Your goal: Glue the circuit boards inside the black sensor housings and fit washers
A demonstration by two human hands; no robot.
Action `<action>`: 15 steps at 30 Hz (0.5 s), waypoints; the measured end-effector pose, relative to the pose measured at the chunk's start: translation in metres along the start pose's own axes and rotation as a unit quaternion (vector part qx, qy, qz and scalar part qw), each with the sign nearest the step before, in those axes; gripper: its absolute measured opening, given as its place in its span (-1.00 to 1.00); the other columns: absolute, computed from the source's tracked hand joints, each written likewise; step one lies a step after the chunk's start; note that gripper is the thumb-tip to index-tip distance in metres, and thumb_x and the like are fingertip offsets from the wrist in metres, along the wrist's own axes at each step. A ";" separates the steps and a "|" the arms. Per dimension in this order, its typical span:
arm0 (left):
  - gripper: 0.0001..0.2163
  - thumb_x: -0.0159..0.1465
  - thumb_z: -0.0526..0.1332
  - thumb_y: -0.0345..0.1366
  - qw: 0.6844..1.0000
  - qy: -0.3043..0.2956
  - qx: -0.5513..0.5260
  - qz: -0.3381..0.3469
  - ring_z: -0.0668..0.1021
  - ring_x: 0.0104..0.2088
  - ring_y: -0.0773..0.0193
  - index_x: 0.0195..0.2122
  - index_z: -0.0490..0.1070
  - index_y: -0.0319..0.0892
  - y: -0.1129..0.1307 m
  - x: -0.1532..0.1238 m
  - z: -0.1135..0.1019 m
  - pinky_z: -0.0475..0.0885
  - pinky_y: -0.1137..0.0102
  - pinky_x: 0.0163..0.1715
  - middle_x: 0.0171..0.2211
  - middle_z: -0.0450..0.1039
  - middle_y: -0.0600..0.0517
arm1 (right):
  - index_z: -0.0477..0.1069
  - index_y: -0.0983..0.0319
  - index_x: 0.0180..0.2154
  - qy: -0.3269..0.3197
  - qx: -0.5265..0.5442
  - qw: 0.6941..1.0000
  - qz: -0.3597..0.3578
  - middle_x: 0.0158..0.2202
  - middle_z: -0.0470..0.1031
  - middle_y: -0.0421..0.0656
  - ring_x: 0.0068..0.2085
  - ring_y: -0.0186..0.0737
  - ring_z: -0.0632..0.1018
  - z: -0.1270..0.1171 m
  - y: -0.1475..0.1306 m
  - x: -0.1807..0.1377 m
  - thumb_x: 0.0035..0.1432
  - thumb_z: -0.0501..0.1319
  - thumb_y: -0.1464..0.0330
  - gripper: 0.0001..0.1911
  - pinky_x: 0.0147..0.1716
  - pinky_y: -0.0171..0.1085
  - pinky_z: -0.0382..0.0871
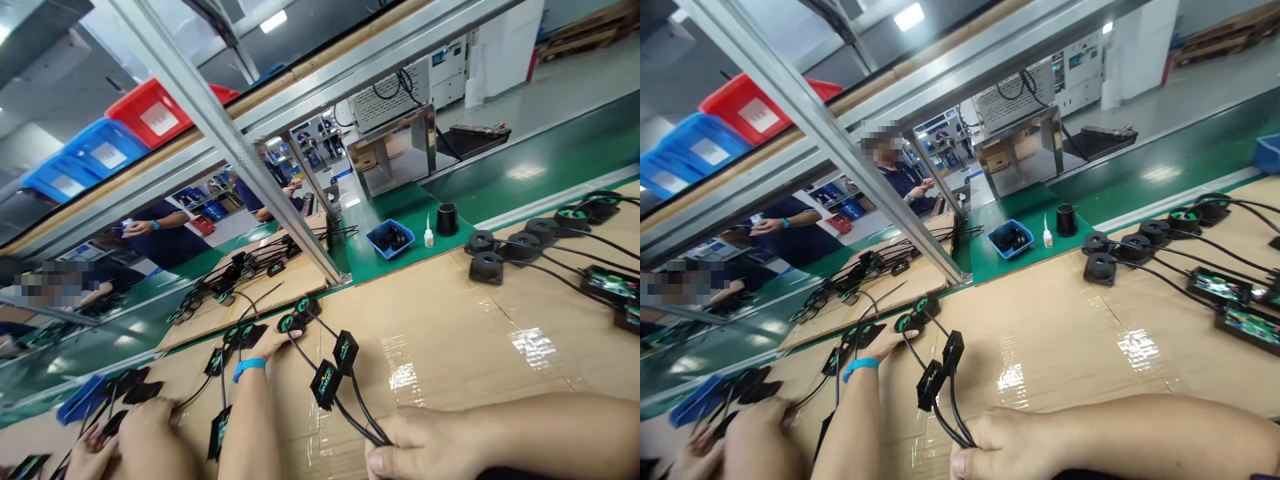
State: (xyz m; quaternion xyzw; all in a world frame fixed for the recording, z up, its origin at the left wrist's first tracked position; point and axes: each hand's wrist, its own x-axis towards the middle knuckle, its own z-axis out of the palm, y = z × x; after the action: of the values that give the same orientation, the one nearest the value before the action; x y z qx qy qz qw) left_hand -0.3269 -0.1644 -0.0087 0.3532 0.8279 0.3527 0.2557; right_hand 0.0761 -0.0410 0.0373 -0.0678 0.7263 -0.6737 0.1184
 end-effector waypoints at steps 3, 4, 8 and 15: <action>-0.59 0.37 0.28 -0.07 0.998 -0.056 0.028 0.018 0.49 0.20 0.01 0.15 0.42 -0.19 0.014 0.004 0.012 0.38 -0.10 0.23 0.20 0.43 -0.14 | 0.22 0.23 -0.38 -0.018 -0.022 0.998 -0.050 -0.49 0.21 -0.30 -0.46 -0.42 0.27 -0.013 -0.006 -0.021 0.36 0.08 0.32 -0.77 -0.44 -0.45 0.16; -0.55 0.33 0.31 -0.05 0.996 -0.075 0.035 0.027 0.47 0.23 -0.02 0.16 0.42 -0.18 0.019 0.004 0.018 0.33 -0.13 0.27 0.21 0.42 -0.15 | 0.19 0.22 -0.39 -0.027 -0.026 0.998 -0.058 -0.50 0.20 -0.30 -0.47 -0.42 0.25 -0.018 -0.008 -0.032 0.37 0.06 0.32 -0.76 -0.45 -0.44 0.16; -0.21 -0.05 0.52 0.09 0.985 -0.142 0.057 0.074 0.30 0.38 -0.22 0.19 0.45 -0.11 0.039 0.003 0.049 0.08 -0.14 0.43 0.25 0.42 -0.16 | 0.28 0.25 -0.38 -0.023 -0.027 0.997 -0.066 -0.47 0.29 -0.25 -0.44 -0.40 0.34 -0.042 -0.015 -0.089 0.38 0.05 0.31 -0.75 -0.41 -0.45 0.24; 0.19 -0.17 0.55 0.11 0.966 -0.211 0.070 0.132 0.15 0.45 -0.25 0.45 0.05 -0.12 0.076 0.014 0.117 0.00 -0.12 0.44 0.45 0.09 -0.24 | 0.51 0.33 -0.20 0.141 0.039 0.988 0.053 -0.51 0.22 -0.25 -0.49 -0.40 0.28 -0.060 -0.015 -0.214 0.46 0.03 0.00 -0.45 -0.50 -0.41 0.16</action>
State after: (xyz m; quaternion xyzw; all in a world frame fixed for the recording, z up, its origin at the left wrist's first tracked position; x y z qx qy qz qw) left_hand -0.2258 -0.0686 -0.0261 0.5428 0.7240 0.2416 0.3505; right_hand 0.2650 0.0707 0.0731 0.0714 0.7115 -0.6970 0.0531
